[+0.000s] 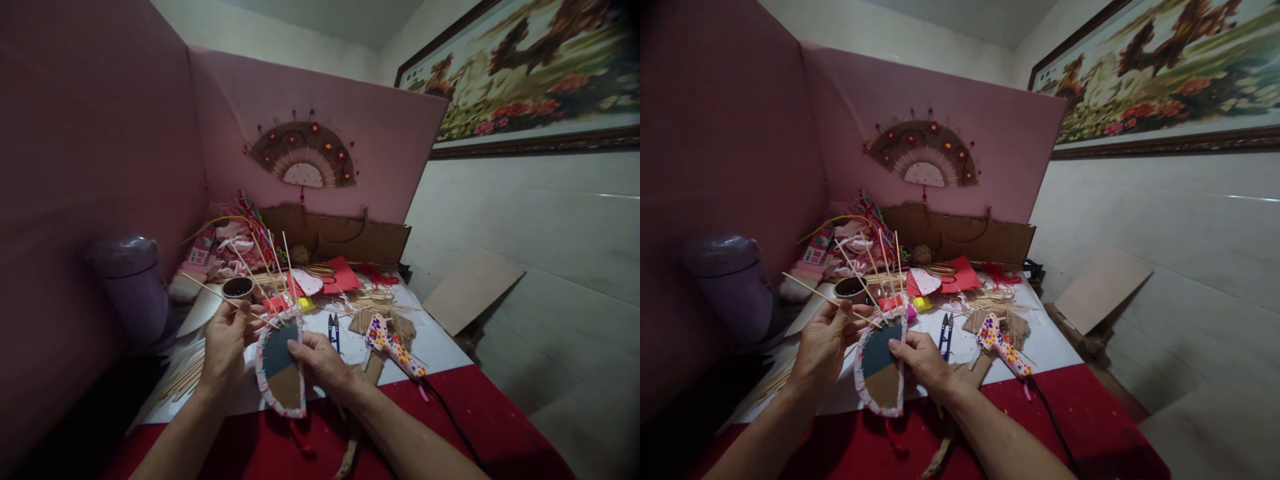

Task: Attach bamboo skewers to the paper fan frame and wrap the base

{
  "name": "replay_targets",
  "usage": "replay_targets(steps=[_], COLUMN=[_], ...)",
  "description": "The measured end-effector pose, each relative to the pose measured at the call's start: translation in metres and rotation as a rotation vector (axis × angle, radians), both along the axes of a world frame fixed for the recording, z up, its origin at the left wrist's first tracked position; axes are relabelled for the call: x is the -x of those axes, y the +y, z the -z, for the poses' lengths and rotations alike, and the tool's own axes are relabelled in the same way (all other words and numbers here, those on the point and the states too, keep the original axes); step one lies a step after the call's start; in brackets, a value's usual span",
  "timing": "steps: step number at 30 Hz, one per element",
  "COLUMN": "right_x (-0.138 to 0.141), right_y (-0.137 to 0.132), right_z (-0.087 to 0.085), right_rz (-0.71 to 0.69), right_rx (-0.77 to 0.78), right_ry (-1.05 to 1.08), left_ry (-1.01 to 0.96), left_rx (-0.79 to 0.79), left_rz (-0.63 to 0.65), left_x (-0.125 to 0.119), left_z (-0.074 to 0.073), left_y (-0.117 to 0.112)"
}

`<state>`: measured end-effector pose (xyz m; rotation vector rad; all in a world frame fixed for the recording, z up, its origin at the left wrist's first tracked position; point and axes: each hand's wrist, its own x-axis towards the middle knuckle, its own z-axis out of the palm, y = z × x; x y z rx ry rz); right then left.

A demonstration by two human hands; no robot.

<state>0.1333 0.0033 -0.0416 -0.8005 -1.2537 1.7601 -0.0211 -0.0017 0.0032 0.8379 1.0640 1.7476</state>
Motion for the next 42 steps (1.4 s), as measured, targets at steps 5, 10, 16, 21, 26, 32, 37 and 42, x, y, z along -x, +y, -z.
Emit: replay_targets(steps=[5, 10, 16, 21, 26, 32, 37, 42], right_x=[0.0, 0.0, 0.001, 0.0, 0.0, 0.0, 0.0, 0.001], right_y=[0.003, 0.003, 0.001, 0.002, 0.0, -0.001, -0.001, -0.001], right_z=[0.004, 0.005, 0.003, 0.003, 0.002, 0.001, 0.0, -0.001], right_rz=[-0.015, -0.021, -0.015, -0.015, -0.021, -0.021, -0.01, -0.015], right_rx=[-0.006, -0.017, -0.023, -0.045, -0.052, -0.04, -0.052, -0.073], right_ry=[-0.041, -0.053, -0.046, -0.108, -0.103, -0.096, -0.091, -0.088], left_ry=[0.009, 0.031, 0.061, 0.109, 0.119, 0.118, 0.126, 0.132], left_rx=[0.002, 0.018, 0.033, 0.044, 0.054, 0.044, 0.032, 0.022], left_rz=[-0.001, 0.0, 0.02, 0.045, 0.078, 0.093, 0.085, 0.078], left_x=[0.001, 0.003, 0.005, 0.007, 0.01, 0.011, 0.011, 0.01], left_z=[0.0, 0.003, 0.004, 0.003, 0.002, 0.002, 0.004, 0.003], left_y=[0.001, 0.003, 0.005, 0.006, 0.01, 0.012, 0.013, 0.014])
